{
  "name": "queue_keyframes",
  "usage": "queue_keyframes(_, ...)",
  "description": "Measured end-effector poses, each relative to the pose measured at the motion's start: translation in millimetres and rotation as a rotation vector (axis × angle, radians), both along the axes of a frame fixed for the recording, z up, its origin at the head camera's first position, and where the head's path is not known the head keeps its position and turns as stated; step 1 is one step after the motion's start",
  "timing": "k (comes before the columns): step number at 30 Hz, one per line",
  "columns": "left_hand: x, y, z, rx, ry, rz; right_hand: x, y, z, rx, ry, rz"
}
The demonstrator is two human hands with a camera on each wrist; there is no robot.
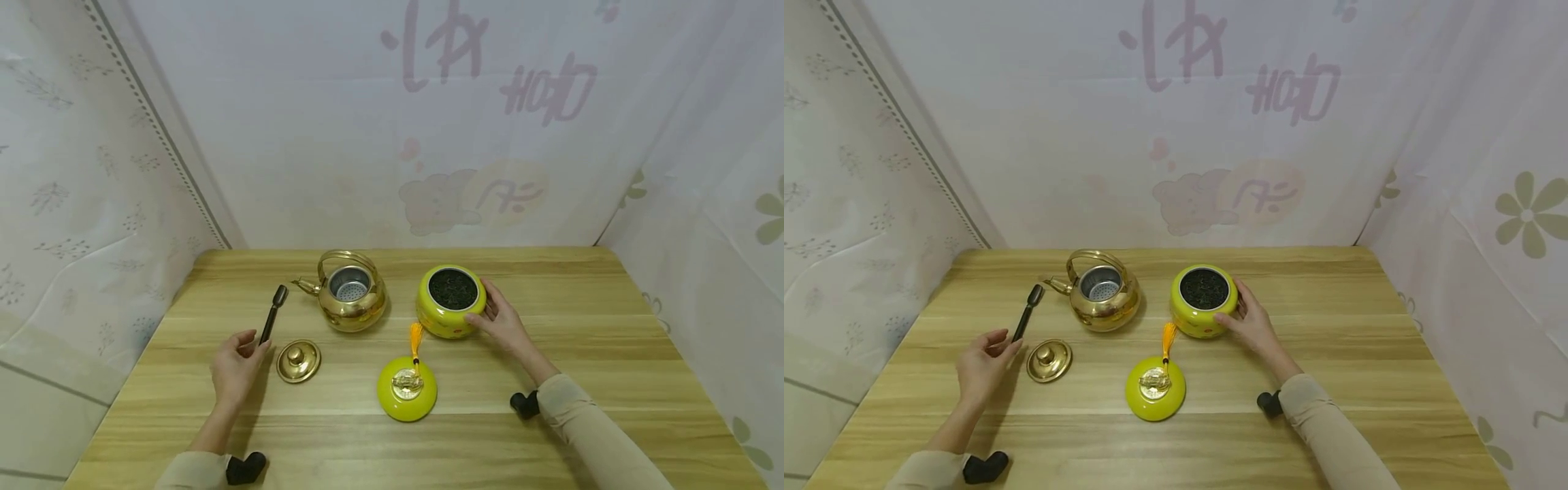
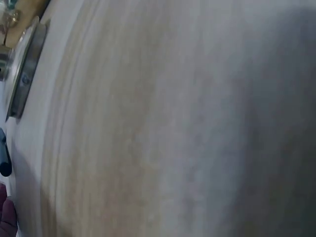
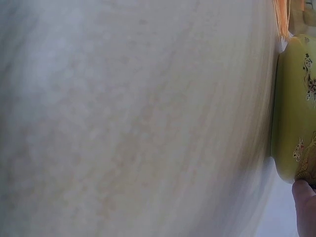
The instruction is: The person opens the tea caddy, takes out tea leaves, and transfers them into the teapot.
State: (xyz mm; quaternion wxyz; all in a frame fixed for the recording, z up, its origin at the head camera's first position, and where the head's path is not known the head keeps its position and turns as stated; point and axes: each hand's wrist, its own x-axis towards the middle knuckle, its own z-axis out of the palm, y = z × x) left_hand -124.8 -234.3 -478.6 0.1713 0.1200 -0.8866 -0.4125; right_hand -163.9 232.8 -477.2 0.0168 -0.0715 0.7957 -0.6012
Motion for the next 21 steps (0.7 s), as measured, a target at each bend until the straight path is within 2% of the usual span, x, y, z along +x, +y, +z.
queue_keyframes(7,-3.9,-5.8,-1.2,-0.101,-0.102,-0.052,1.4,-1.0,2.9,-0.004,0.001,0.004)
queue_keyframes(13,-7.2,-6.1,-1.4,-0.165,-0.110,-0.056,1.7,-1.5,3.6,-0.008,0.019,0.010)
queue_keyframes(21,-9.7,-9.1,-0.4,-0.172,-0.115,-0.036,2.2,-0.7,3.4,-0.001,0.020,0.010)
